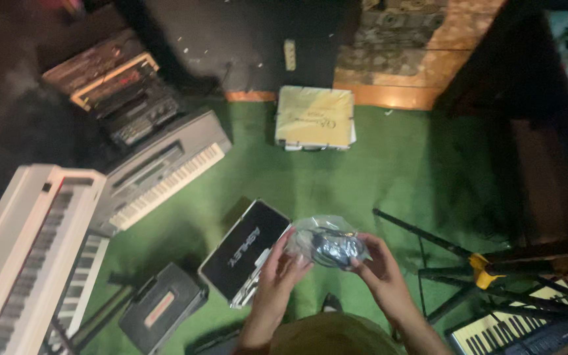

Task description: The person picks up a metal equipment case, places a white foam insert inside it, and then places a black electronic component, two microphones, and a small bagged item into the case.

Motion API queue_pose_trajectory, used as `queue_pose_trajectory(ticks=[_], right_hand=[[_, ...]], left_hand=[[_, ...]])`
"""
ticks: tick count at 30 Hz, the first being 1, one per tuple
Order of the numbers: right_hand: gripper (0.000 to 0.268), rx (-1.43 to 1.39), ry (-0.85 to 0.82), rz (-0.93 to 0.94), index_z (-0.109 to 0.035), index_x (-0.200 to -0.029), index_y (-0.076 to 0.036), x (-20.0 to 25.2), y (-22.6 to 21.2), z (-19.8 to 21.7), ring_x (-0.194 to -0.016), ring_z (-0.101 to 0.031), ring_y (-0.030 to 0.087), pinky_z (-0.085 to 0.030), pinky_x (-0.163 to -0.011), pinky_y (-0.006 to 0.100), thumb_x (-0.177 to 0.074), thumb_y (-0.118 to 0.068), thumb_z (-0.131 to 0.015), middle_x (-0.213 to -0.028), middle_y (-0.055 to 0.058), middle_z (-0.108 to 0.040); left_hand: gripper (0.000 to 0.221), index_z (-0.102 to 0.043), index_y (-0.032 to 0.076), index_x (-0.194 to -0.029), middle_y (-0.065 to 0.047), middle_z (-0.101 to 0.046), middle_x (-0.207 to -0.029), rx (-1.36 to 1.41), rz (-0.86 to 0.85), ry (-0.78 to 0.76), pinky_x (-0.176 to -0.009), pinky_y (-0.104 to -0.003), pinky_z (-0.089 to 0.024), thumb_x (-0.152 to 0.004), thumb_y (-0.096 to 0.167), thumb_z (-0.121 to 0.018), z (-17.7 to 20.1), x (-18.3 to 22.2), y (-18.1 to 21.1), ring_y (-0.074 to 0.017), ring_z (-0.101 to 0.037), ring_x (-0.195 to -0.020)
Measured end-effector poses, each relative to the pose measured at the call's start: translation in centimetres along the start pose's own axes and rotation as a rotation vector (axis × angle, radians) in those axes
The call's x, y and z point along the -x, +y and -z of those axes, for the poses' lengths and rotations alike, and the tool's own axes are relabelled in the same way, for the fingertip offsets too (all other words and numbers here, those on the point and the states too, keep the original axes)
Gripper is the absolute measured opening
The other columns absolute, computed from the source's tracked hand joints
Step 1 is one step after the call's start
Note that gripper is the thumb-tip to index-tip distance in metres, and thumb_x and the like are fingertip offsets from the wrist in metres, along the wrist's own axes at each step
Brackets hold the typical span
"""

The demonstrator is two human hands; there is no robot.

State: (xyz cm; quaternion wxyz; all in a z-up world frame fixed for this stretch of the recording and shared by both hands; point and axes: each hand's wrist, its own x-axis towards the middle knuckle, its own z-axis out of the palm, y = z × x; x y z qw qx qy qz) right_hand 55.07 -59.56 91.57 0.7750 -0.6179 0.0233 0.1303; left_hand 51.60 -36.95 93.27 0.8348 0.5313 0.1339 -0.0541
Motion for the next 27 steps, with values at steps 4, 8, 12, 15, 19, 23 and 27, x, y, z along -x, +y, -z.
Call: queue_pose_trajectory(ticks=[4, 8, 12, 15, 19, 23, 27], right_hand=[[0.050, -0.040, 0.071, 0.057, -0.050, -0.137, -0.001, 0.3, -0.8, 3.2, -0.112, -0.063, 0.021, -0.056, -0.092, 0.038, -0.090, -0.001, -0.066, -0.134, 0.011, -0.060], [0.049, -0.060, 0.151, 0.066, -0.051, -0.137, -0.001, 0.8, -0.8, 5.4, -0.114, -0.063, 0.019, -0.055, -0.095, 0.036, -0.090, 0.000, -0.066, -0.129, 0.011, -0.064], [0.044, -0.042, 0.243, 0.077, -0.054, -0.132, 0.000, 0.7, -0.7, 6.3, -0.112, -0.064, 0.019, -0.056, -0.095, 0.038, -0.090, 0.000, -0.068, -0.125, 0.011, -0.066], [0.044, -0.135, 0.287, 0.060, -0.054, -0.130, -0.002, 0.4, -0.8, 7.0, -0.113, -0.063, 0.018, -0.055, -0.096, 0.037, -0.088, 0.001, -0.067, -0.124, 0.010, -0.066], [0.044, -0.087, 0.334, 0.161, -0.054, -0.129, -0.001, -1.0, -1.1, 7.6, -0.115, -0.061, 0.017, -0.049, -0.099, 0.033, -0.088, 0.003, -0.068, -0.124, 0.009, -0.063], [0.043, -0.052, 0.394, 0.109, -0.055, -0.127, -0.001, -3.8, -1.9, 8.4, -0.112, -0.061, 0.017, -0.050, -0.097, 0.032, -0.088, 0.003, -0.070, -0.119, 0.009, -0.063], [0.045, -0.082, 0.406, 0.110, -0.055, -0.129, 0.000, -8.2, -2.8, 7.5, -0.112, -0.060, 0.016, -0.051, -0.095, 0.032, -0.087, 0.001, -0.072, -0.119, 0.007, -0.062]], left_hand=[[0.065, -0.039, 0.012, -0.158, -0.018, -0.059, -0.131, 0.013, 0.006, -0.103, -0.102, -0.046, -0.053, -0.098, 0.013, -0.063, -3.5, -1.7, -0.8, -0.0242, -0.062, -0.118], [0.063, -0.040, 0.014, -0.157, -0.015, -0.062, -0.129, -0.057, 0.085, -0.137, -0.100, -0.043, -0.054, -0.097, 0.013, -0.061, -5.5, -2.9, -1.7, -0.0224, -0.065, -0.116], [0.056, -0.046, 0.009, -0.151, -0.013, -0.065, -0.133, -0.135, 0.093, -0.198, -0.096, -0.040, -0.056, -0.097, 0.014, -0.061, -5.8, -5.2, -3.3, -0.0212, -0.068, -0.117], [0.053, -0.049, -0.001, -0.147, -0.018, -0.067, -0.129, -0.228, 0.016, -0.263, -0.098, -0.039, -0.061, -0.098, 0.011, -0.065, -6.5, -7.7, -5.5, -0.0222, -0.067, -0.115], [0.050, -0.052, -0.004, -0.149, -0.021, -0.065, -0.127, -0.341, 0.121, -0.310, -0.096, -0.041, -0.058, -0.102, 0.011, -0.062, -6.6, -10.9, -7.0, -0.0247, -0.067, -0.108], [0.054, -0.046, -0.002, -0.154, -0.019, -0.064, -0.129, -0.333, 0.112, -0.387, -0.099, -0.038, -0.050, -0.103, 0.010, -0.060, -7.8, -15.2, -6.7, -0.0230, -0.062, -0.111], [0.064, -0.028, 0.003, -0.154, -0.005, -0.055, -0.145, -0.157, -0.046, -0.474, -0.110, -0.030, -0.043, -0.098, 0.009, -0.059, -8.0, -20.1, -5.1, -0.0151, -0.055, -0.133]])
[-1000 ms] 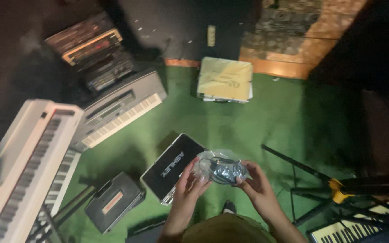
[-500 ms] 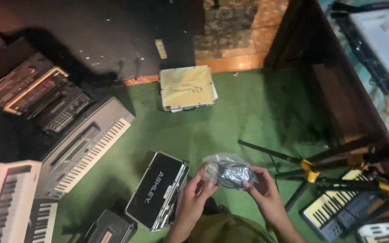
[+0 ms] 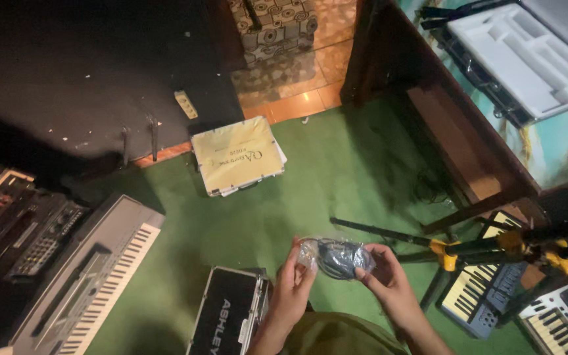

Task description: The person picks up a metal equipment case, places a white foam insert inside it, and then places a black electronic component, two microphones, and a small bagged item into the case.

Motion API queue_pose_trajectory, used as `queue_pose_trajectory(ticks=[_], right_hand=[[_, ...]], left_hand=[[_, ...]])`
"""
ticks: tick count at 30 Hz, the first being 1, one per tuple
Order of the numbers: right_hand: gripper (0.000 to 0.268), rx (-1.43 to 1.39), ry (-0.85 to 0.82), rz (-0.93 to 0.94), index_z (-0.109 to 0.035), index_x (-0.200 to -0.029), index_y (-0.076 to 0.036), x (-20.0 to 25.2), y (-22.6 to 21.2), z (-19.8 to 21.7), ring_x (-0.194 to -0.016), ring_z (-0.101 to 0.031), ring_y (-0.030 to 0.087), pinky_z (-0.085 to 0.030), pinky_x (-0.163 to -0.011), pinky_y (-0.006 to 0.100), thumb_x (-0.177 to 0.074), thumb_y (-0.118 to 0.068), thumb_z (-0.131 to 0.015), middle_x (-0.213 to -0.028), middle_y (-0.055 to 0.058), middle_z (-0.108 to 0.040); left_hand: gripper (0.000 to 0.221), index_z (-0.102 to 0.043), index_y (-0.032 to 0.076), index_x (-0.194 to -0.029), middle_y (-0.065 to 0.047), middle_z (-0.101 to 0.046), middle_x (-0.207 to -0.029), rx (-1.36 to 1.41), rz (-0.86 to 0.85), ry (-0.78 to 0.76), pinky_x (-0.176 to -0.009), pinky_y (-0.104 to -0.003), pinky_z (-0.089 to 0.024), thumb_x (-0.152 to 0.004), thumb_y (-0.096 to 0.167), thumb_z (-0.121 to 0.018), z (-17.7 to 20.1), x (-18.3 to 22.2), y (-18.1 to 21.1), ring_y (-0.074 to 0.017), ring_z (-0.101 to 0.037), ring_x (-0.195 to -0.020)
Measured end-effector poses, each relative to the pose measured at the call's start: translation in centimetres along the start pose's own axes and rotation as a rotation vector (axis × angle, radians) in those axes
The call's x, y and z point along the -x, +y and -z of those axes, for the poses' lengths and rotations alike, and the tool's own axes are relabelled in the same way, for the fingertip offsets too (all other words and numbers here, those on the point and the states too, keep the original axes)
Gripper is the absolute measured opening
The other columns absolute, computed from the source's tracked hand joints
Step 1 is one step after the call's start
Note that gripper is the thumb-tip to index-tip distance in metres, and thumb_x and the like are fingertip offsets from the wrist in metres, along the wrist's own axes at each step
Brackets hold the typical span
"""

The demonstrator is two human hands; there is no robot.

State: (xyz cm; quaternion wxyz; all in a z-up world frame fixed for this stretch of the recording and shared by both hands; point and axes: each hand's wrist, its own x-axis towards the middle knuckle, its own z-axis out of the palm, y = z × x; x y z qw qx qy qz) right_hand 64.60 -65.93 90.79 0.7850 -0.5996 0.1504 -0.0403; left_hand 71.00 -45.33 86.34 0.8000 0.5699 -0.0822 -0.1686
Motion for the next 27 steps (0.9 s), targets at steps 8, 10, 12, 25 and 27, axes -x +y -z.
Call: queue_pose_trajectory(ticks=[8, 10, 12, 25, 27], right_hand=[[0.060, 0.055, -0.017, -0.052, -0.050, -0.145, -0.001, -8.8, -1.7, -7.4, -0.123, -0.061, 0.020, -0.048, -0.104, 0.035, -0.089, -0.005, -0.069, -0.133, 0.010, -0.066], [0.058, 0.040, -0.031, -0.047, -0.052, -0.145, 0.000, -10.5, -1.6, -9.3, -0.124, -0.060, 0.020, -0.048, -0.105, 0.035, -0.090, -0.006, -0.068, -0.133, 0.011, -0.066], [0.056, -0.007, -0.055, -0.007, -0.051, -0.143, 0.001, -12.2, -1.2, -10.7, -0.125, -0.059, 0.019, -0.047, -0.105, 0.035, -0.090, -0.007, -0.068, -0.134, 0.011, -0.065], [0.058, 0.015, -0.012, -0.106, -0.051, -0.145, -0.002, -19.4, -1.0, -13.1, -0.123, -0.061, 0.018, -0.048, -0.103, 0.036, -0.089, -0.006, -0.067, -0.136, 0.009, -0.066], [0.058, -0.018, -0.041, -0.050, -0.049, -0.145, 0.000, -20.6, -0.6, -13.2, -0.128, -0.059, 0.017, -0.044, -0.109, 0.034, -0.090, -0.006, -0.066, -0.140, 0.009, -0.064]], left_hand=[[0.046, -0.055, -0.002, -0.141, -0.008, -0.067, -0.129, -0.025, 0.117, 0.055, -0.101, -0.030, -0.048, -0.097, 0.009, -0.065, 7.4, -8.3, 5.3, -0.0136, -0.061, -0.117], [0.042, -0.059, -0.002, -0.137, -0.007, -0.069, -0.124, -0.043, 0.120, 0.046, -0.098, -0.030, -0.049, -0.098, 0.009, -0.067, 9.1, -10.1, 7.1, -0.0121, -0.062, -0.112], [0.037, -0.063, -0.003, -0.134, -0.007, -0.070, -0.119, -0.114, 0.051, -0.027, -0.095, -0.029, -0.050, -0.100, 0.008, -0.069, 10.8, -12.1, 8.9, -0.0116, -0.062, -0.106], [0.046, -0.064, -0.002, -0.135, -0.012, -0.070, -0.118, 0.016, 0.374, 0.084, -0.096, -0.033, -0.058, -0.091, 0.007, -0.069, 15.2, -19.5, 8.4, -0.0179, -0.068, -0.106], [0.042, -0.063, -0.002, -0.133, -0.011, -0.072, -0.122, 0.066, 0.313, 0.073, -0.096, -0.033, -0.057, -0.092, 0.008, -0.069, 15.5, -20.4, 7.7, -0.0168, -0.068, -0.110]])
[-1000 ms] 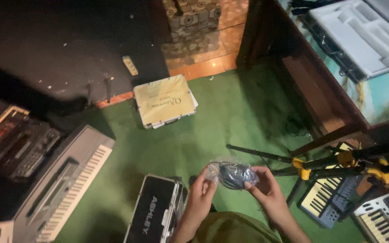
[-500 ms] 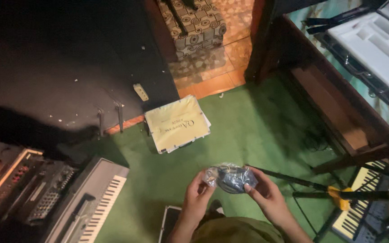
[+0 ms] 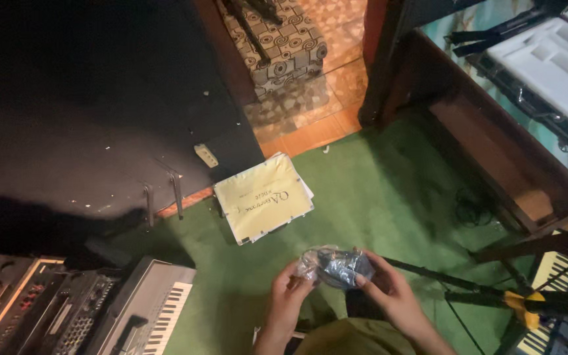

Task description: The person picks up a metal equipment case, places a white foam insert inside it, and then places a black electronic component, two microphones, and a small bagged item into the case.

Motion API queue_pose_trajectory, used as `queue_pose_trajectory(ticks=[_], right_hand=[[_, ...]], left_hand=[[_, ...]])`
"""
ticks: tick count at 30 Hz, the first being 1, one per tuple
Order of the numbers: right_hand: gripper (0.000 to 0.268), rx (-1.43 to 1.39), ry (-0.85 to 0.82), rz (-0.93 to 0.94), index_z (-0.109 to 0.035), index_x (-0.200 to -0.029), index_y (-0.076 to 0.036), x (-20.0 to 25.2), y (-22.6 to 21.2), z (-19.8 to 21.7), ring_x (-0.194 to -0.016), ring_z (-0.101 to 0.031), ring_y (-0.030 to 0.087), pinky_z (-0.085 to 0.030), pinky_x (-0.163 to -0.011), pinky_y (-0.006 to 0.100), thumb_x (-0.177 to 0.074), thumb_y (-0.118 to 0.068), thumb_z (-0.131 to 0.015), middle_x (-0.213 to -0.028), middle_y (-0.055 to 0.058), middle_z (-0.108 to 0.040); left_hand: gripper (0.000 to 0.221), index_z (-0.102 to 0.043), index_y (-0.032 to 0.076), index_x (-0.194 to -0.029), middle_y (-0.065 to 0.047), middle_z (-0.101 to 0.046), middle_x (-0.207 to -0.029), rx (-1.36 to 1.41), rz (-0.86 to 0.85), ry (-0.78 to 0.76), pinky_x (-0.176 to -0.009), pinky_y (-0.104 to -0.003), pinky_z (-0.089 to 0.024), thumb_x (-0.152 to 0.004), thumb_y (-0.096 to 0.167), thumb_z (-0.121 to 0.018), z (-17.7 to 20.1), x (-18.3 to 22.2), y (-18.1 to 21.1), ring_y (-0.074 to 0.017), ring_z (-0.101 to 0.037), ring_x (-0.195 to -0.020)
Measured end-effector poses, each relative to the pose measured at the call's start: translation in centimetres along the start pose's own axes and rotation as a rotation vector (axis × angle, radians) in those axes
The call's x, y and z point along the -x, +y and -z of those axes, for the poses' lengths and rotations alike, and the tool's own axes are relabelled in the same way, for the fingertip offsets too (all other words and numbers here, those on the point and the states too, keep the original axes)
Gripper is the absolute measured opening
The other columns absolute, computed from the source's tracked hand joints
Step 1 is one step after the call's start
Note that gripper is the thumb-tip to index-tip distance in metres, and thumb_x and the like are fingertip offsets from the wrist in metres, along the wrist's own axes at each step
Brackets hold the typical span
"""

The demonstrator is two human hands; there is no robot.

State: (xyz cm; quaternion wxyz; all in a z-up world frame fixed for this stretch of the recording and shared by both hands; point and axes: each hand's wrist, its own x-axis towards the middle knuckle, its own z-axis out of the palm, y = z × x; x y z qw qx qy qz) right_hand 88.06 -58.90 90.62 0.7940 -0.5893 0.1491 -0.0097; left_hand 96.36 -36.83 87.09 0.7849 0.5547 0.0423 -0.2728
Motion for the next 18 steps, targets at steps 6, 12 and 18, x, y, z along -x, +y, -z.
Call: queue_pose_trajectory(ticks=[6, 12, 18], right_hand=[[0.056, 0.013, -0.007, 0.028, -0.051, -0.146, 0.001, -4.7, -1.0, 2.2, -0.125, -0.061, 0.020, -0.047, -0.106, 0.034, -0.093, -0.005, -0.068, -0.137, 0.014, -0.065], [0.060, 0.020, 0.029, 0.098, -0.041, -0.146, -0.007, -9.9, -5.3, 5.9, -0.123, -0.063, 0.021, -0.054, -0.101, 0.034, -0.091, -0.006, -0.066, -0.136, 0.012, -0.063], [0.036, 0.052, 0.075, 0.176, -0.050, -0.130, -0.003, -14.3, -6.2, 11.5, -0.101, -0.058, 0.014, -0.049, -0.084, 0.029, -0.098, -0.004, -0.066, -0.114, 0.008, -0.062]], left_hand=[[0.046, -0.062, 0.001, -0.135, -0.005, -0.071, -0.118, -0.122, -0.040, 0.004, -0.090, -0.030, -0.058, -0.090, 0.005, -0.069, -1.4, -5.0, 1.7, -0.0130, -0.068, -0.103], [0.052, -0.058, 0.000, -0.142, -0.010, -0.072, -0.127, -0.260, -0.161, 0.034, -0.094, -0.029, -0.055, -0.092, 0.006, -0.070, -6.3, -11.4, 2.6, -0.0153, -0.068, -0.108], [0.050, -0.053, 0.001, -0.144, -0.008, -0.069, -0.133, -0.175, -0.068, -0.079, -0.098, -0.029, -0.056, -0.098, 0.019, -0.059, -10.0, -18.0, 2.5, -0.0140, -0.068, -0.115]])
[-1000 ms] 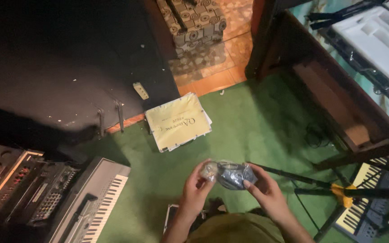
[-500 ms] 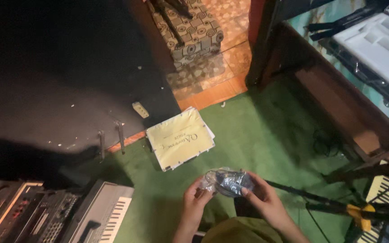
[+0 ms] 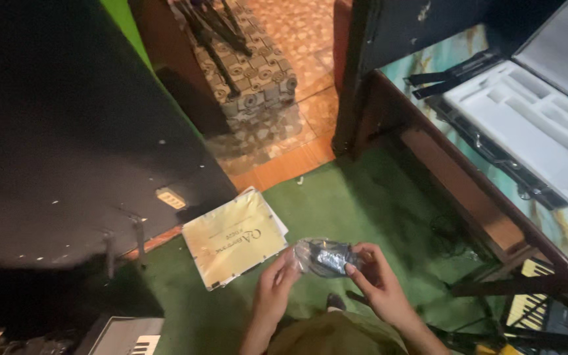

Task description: The person picks up a metal equipment case, places a white foam insert inside it, and then places a black electronic component, two microphones, and a small bagged item into the case.

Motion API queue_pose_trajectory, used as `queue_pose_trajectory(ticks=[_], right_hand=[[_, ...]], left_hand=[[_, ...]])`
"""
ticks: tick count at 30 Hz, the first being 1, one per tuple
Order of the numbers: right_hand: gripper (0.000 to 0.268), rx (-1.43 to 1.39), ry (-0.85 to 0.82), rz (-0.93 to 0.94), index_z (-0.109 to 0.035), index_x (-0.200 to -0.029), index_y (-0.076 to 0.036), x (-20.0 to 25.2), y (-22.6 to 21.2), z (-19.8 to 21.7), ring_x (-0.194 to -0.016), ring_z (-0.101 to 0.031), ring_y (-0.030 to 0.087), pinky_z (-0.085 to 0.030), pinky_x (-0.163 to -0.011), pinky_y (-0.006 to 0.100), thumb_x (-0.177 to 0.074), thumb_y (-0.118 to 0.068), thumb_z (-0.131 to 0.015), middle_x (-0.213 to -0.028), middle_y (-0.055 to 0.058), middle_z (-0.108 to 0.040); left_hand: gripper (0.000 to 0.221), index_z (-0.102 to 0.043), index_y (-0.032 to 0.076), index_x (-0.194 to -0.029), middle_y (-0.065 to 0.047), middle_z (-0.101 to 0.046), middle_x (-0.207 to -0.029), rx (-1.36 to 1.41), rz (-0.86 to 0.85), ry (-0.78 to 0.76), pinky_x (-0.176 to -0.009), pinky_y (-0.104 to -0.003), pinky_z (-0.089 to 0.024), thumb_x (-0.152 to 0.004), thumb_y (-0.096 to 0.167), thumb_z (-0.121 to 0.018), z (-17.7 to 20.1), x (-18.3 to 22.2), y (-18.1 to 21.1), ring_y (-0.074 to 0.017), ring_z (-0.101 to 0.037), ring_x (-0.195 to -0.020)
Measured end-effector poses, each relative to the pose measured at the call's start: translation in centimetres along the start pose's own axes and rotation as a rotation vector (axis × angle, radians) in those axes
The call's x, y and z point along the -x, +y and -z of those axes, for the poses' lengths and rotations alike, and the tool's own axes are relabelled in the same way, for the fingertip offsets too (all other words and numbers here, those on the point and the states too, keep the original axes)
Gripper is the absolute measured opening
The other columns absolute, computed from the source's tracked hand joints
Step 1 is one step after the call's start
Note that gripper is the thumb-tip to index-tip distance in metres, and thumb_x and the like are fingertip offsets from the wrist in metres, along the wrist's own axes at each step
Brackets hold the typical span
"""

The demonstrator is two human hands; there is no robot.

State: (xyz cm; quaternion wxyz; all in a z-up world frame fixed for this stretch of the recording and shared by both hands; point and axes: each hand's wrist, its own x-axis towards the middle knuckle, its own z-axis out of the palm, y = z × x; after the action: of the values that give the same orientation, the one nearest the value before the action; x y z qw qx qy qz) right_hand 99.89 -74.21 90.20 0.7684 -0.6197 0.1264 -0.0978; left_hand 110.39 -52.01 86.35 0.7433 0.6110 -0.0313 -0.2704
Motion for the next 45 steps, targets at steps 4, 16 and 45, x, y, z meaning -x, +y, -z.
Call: queue_pose_trajectory(ticks=[4, 16, 45], right_hand=[[0.029, 0.010, 0.065, 0.011, -0.057, -0.124, -0.001, -2.4, -0.1, 3.1, -0.097, -0.056, 0.011, -0.047, -0.081, 0.027, -0.096, -0.001, -0.066, -0.109, 0.005, -0.061], [0.044, -0.043, 0.313, -0.076, -0.054, -0.136, -0.003, -9.2, -0.2, 7.8, -0.100, -0.054, 0.015, -0.044, -0.081, 0.030, -0.094, 0.003, -0.063, -0.125, 0.007, -0.061], [0.041, -0.079, 0.852, -0.006, -0.055, -0.129, -0.002, -34.1, -1.8, 14.5, -0.111, -0.066, 0.016, -0.053, -0.096, 0.031, -0.091, -0.008, -0.071, -0.118, 0.009, -0.069]], left_hand=[[0.044, -0.061, -0.005, -0.137, -0.013, -0.076, -0.123, -0.198, -0.016, 0.017, -0.094, -0.029, -0.056, -0.099, 0.018, -0.060, -3.1, -3.1, 0.8, -0.0163, -0.072, -0.107], [0.042, -0.062, -0.002, -0.136, -0.008, -0.075, -0.109, -0.236, -0.018, -0.250, -0.084, -0.028, -0.059, -0.096, 0.008, -0.065, -9.2, -15.8, 4.7, -0.0127, -0.071, -0.094], [0.029, -0.061, 0.004, -0.115, -0.005, -0.068, -0.110, -0.436, 0.067, -0.765, -0.084, -0.029, -0.057, -0.089, 0.002, -0.073, -17.6, -49.8, 10.7, -0.0114, -0.065, -0.104]])
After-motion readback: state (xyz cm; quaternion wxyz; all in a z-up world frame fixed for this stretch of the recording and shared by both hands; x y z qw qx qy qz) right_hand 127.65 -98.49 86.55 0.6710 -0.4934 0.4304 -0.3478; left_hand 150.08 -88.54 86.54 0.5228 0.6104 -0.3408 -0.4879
